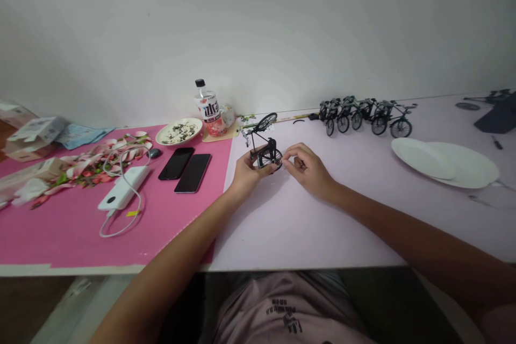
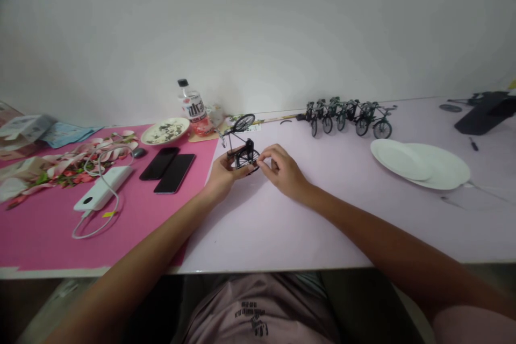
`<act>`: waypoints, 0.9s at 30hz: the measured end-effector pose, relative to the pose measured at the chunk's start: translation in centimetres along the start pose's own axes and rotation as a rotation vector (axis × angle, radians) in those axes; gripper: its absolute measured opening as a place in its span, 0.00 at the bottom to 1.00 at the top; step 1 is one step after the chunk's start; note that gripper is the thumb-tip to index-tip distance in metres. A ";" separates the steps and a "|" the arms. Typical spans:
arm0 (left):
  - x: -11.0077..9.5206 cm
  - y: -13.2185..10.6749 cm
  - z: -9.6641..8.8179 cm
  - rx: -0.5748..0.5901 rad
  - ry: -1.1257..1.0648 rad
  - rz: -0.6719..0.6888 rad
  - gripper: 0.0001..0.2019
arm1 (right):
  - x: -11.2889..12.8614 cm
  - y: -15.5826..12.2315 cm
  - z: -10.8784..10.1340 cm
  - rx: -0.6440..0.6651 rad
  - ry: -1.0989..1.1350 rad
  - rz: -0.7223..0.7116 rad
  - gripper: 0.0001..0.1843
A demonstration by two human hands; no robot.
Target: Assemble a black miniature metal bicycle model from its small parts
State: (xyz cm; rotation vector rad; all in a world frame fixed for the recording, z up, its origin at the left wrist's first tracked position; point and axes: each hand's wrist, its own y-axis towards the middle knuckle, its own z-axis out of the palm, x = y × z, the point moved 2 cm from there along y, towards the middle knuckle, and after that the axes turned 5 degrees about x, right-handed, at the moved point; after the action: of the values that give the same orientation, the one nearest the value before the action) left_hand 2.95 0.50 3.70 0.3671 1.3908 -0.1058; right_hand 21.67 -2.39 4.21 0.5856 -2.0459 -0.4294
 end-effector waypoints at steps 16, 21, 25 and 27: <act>0.6 0.1 0.0 0.046 -0.082 -0.094 0.40 | -1.0 0.2 0.1 0.079 -0.048 -0.118 0.07; 0.4 -0.1 0.2 0.075 -0.060 -0.075 0.38 | -1.0 0.1 0.2 0.062 -0.011 -0.112 0.08; 0.4 -0.2 0.3 0.085 -0.069 -0.082 0.38 | -1.0 0.0 0.3 0.080 0.001 -0.074 0.09; 0.5 -0.2 0.3 0.082 -0.076 -0.095 0.39 | -1.0 0.0 0.3 0.075 0.003 -0.063 0.09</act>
State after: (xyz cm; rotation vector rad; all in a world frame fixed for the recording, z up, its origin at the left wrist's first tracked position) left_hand 3.28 0.31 3.27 0.3611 1.3311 -0.2533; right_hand 21.85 -1.83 3.39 0.6972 -2.0515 -0.3897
